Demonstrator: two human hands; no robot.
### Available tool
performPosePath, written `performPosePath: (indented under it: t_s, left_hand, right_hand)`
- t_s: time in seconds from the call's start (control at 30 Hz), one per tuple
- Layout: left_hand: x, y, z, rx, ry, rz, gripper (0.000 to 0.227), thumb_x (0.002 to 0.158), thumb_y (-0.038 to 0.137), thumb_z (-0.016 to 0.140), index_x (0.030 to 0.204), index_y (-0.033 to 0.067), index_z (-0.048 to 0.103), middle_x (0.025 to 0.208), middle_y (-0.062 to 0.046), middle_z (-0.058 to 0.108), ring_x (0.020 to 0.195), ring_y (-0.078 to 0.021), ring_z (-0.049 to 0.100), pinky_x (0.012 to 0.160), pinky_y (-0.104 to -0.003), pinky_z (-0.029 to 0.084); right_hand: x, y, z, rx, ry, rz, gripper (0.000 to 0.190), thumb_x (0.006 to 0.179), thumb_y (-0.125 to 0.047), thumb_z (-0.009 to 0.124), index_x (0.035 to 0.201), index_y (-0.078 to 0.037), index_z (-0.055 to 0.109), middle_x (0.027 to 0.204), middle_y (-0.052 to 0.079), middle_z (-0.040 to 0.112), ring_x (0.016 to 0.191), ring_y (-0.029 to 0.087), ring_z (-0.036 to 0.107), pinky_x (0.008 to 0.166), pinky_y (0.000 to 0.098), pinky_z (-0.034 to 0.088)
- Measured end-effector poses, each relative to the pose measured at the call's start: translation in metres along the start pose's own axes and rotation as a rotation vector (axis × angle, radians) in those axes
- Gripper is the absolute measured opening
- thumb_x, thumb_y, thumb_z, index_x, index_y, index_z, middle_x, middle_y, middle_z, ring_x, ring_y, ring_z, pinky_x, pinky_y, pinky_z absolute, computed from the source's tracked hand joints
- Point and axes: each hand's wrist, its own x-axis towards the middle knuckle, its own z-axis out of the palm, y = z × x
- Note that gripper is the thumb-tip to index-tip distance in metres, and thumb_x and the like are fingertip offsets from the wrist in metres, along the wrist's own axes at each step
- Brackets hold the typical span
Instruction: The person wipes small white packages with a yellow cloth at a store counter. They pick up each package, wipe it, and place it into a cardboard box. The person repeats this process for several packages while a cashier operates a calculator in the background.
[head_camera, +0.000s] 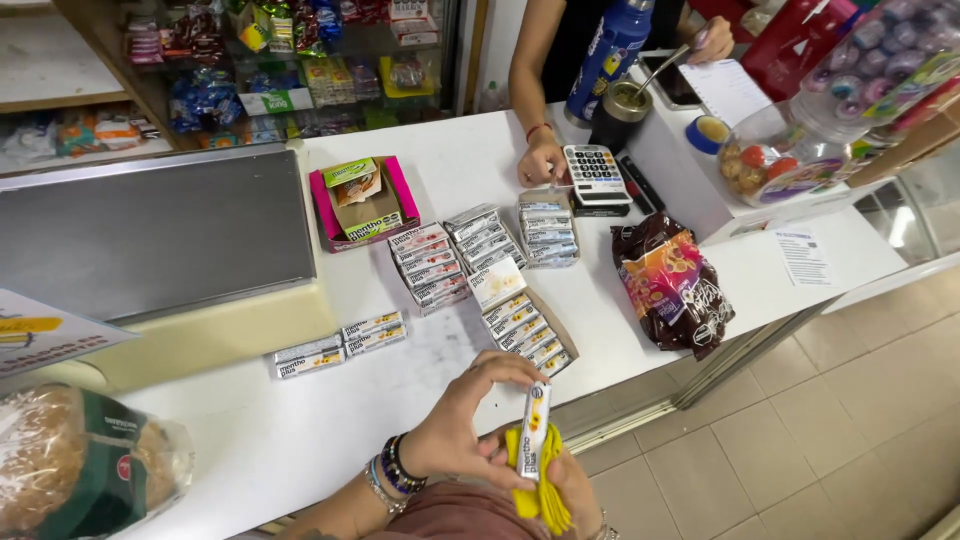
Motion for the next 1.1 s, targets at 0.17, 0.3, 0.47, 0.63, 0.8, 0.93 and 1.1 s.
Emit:
performPosePath:
  t_s: [0.17,0.3,0.47,0.63,0.8,0.93,1.1]
  left_hand:
    - [0.012,-0.049,0.019,-0.073,0.184,-0.149,0.078,0.066,0.020,0.093,0.130,0.0098,0.050,0.141,-0.014,0.056,0.129,-0.0272,0.059,0.112,-0.039,0.046]
    - [0.007,-0.114,0.014,-0.716,0.391,-0.464,0.060,0.086,0.008,0.078,0.138,0.0048,0.049,0.133,-0.013,0.056,0.122,-0.0299,0.065,0.106,-0.040,0.054]
    - [0.020,-0.121,0.007,-0.523,0.535,-0.626,0.050,0.096,-0.001,0.055,0.144,0.0051,0.043,0.142,-0.017,0.050,0.113,-0.0289,0.069,0.105,-0.036,0.055]
    - [0.026,-0.150,0.016,0.587,0.123,-0.625,0.046,0.099,0.028,0.060,0.140,0.0079,0.056,0.133,-0.013,0.069,0.115,-0.0312,0.068,0.094,-0.042,0.051]
    - [0.035,-0.188,0.039,1.331,-0.105,-0.520,0.068,0.084,-0.007,0.058,0.150,0.0070,0.048,0.129,-0.017,0.061,0.119,-0.0406,0.056,0.089,-0.057,0.049]
    - [0.032,-0.186,0.044,1.570,-0.086,-0.473,0.066,0.084,0.005,0.062,0.149,0.0150,0.052,0.123,-0.006,0.060,0.112,-0.0315,0.053,0.091,-0.052,0.043]
    - [0.020,-0.201,0.034,1.445,0.162,-0.415,0.044,0.086,0.031,0.079,0.127,0.0201,0.069,0.113,-0.001,0.060,0.105,-0.0294,0.055,0.089,-0.049,0.046]
  right_hand:
    - [0.005,-0.056,-0.027,-0.487,0.100,0.039,0.056,0.084,-0.041,0.084,0.111,0.008,0.072,0.111,0.025,0.076,0.092,0.030,0.076,0.072,0.0346,0.063]
    - [0.002,-0.094,-0.021,-0.839,0.344,0.072,0.048,0.082,-0.041,0.073,0.105,0.001,0.078,0.107,0.015,0.081,0.092,0.023,0.076,0.069,0.0325,0.059]
    - [-0.010,-0.124,-0.067,-0.666,0.702,0.123,0.037,0.090,-0.023,0.065,0.116,0.002,0.070,0.115,0.020,0.077,0.061,0.019,0.056,0.047,0.0304,0.045]
    - [-0.009,-0.139,-0.090,-0.609,0.826,0.161,0.030,0.096,-0.013,0.057,0.120,0.002,0.067,0.118,0.023,0.076,0.067,0.021,0.054,0.050,0.0308,0.042]
    - [-0.003,-0.142,-0.108,-0.671,0.761,0.277,0.033,0.092,-0.020,0.067,0.114,0.003,0.075,0.089,0.016,0.070,0.065,0.024,0.056,0.049,0.0327,0.040]
    - [0.011,-0.145,-0.102,-0.705,0.687,0.327,0.031,0.091,-0.020,0.065,0.109,0.004,0.075,0.107,0.018,0.080,0.065,0.020,0.054,0.051,0.0295,0.040]
    - [0.021,-0.139,-0.125,-0.687,0.546,0.316,0.027,0.091,-0.019,0.066,0.105,0.003,0.074,0.102,0.018,0.078,0.069,0.023,0.057,0.053,0.0328,0.046]
